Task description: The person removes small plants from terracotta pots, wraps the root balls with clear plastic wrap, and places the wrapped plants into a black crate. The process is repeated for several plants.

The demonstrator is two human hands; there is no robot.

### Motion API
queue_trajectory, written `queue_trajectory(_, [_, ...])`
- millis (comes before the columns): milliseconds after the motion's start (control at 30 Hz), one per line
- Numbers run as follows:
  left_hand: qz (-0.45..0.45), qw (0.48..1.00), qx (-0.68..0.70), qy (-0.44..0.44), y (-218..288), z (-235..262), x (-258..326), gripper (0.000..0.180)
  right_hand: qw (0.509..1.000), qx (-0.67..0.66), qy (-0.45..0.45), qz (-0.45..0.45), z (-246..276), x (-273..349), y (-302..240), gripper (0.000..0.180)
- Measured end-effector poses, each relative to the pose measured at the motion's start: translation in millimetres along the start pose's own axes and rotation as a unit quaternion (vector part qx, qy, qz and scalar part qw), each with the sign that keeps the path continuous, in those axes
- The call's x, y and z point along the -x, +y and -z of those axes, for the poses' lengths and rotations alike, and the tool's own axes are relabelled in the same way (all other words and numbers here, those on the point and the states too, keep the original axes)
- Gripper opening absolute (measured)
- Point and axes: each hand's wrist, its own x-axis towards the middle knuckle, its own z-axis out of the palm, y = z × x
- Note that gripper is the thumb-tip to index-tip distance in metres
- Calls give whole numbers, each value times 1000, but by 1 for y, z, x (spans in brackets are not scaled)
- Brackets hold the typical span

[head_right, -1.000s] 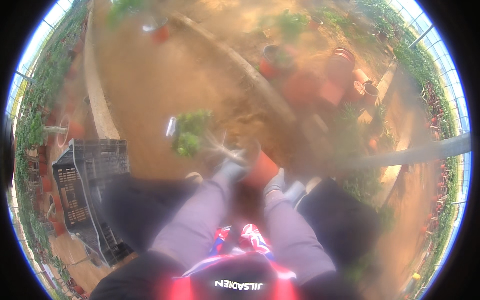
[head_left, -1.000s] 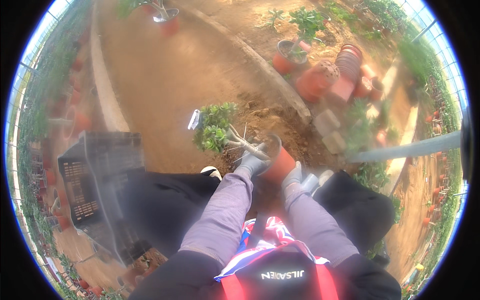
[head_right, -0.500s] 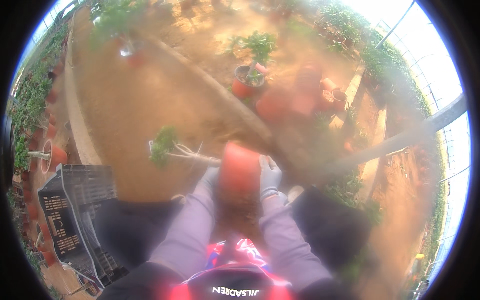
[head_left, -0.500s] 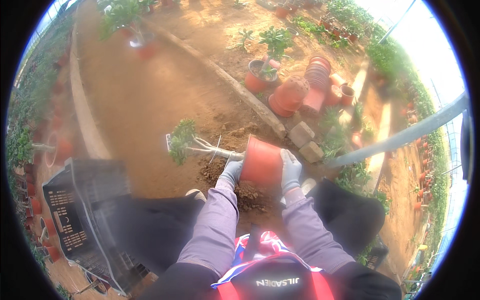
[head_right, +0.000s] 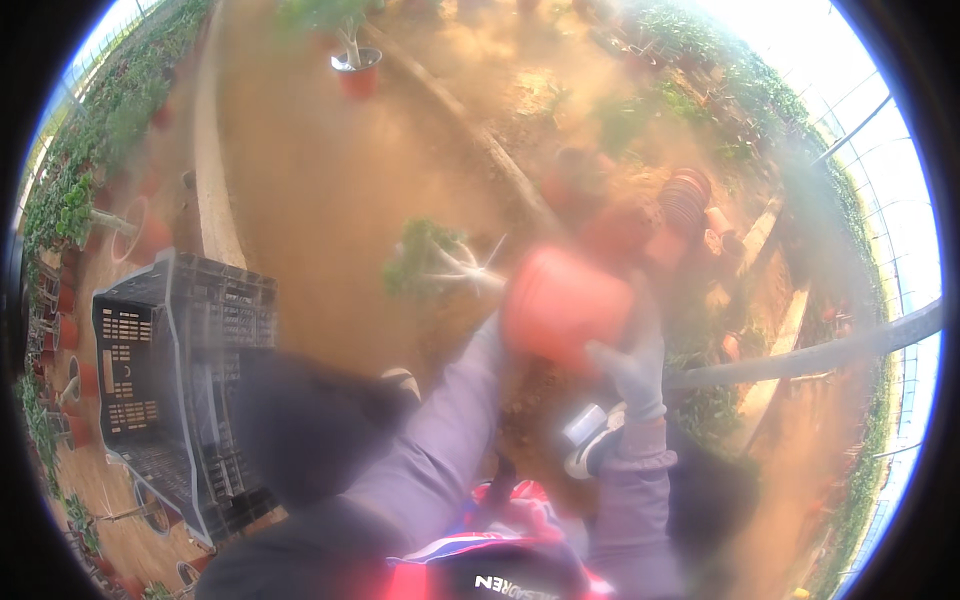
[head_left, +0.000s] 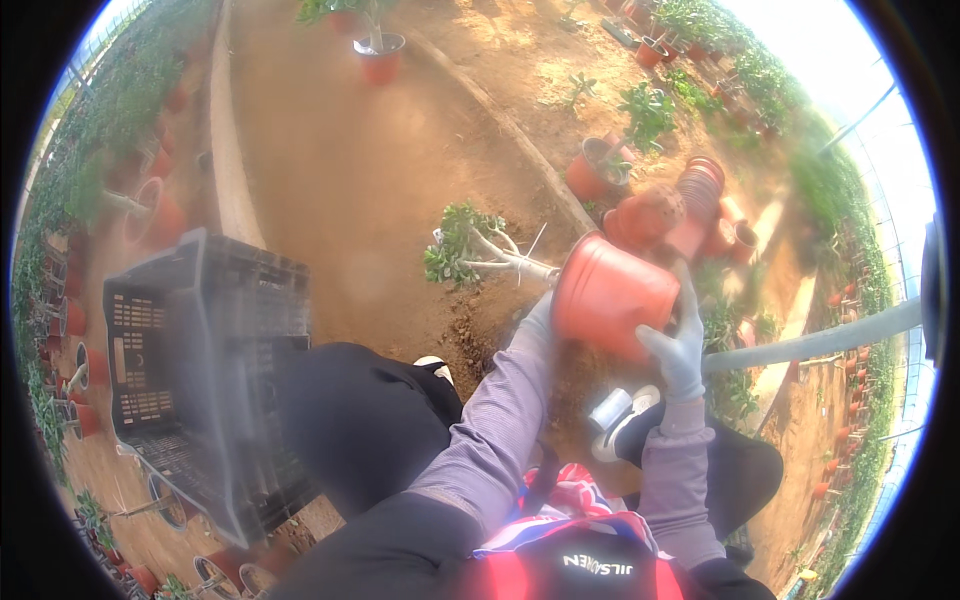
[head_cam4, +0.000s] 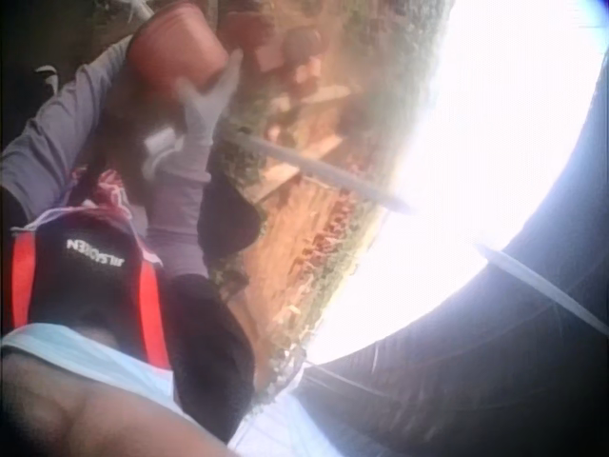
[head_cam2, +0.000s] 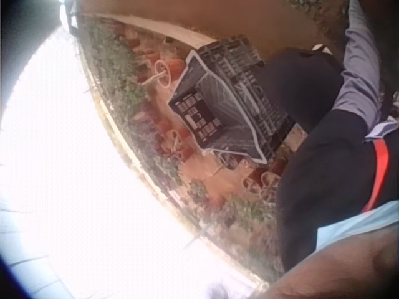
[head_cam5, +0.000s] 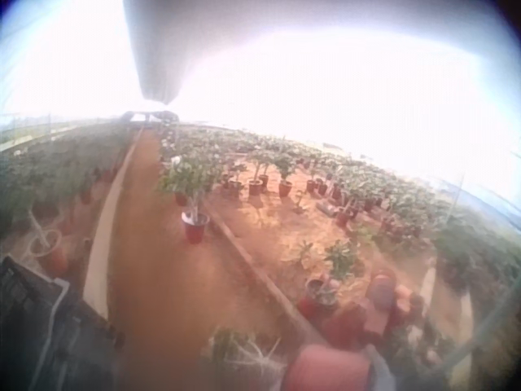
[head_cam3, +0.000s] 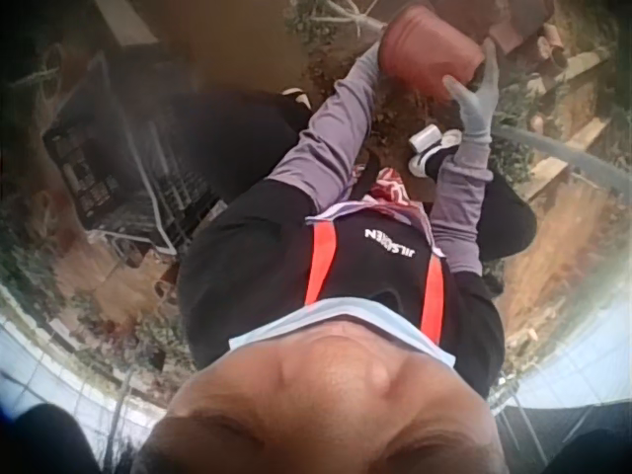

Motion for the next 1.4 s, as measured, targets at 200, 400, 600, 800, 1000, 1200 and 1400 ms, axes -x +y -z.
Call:
queue_trajectory(200, [-19,1000,11,4,8,-6,-4,46,998,49,22,16,-2,-8,-9,99])
queue_trajectory(400, [-33,999,24,5,13,-11,-14,46,993,101,37,47,-7,-20,-13,92])
queue_trajectory(600, [-41,999,35,6,16,-15,-22,46,982,173,14,74,0,-30,-20,86])
queue_trajectory(800, [-53,998,45,5,16,-23,-29,46,984,164,36,62,-4,-35,-26,80])
queue_trajectory(1000, [-90,993,77,4,7,-15,-20,46,955,275,73,82,14,-35,-31,72])
queue_trajectory(1200, [-134,986,97,-4,0,-1,-16,46,990,138,12,-16,42,-60,-35,68])
queue_trajectory(1400, [-193,974,122,1,1,5,-22,45,986,36,140,-83,115,-124,-41,61])
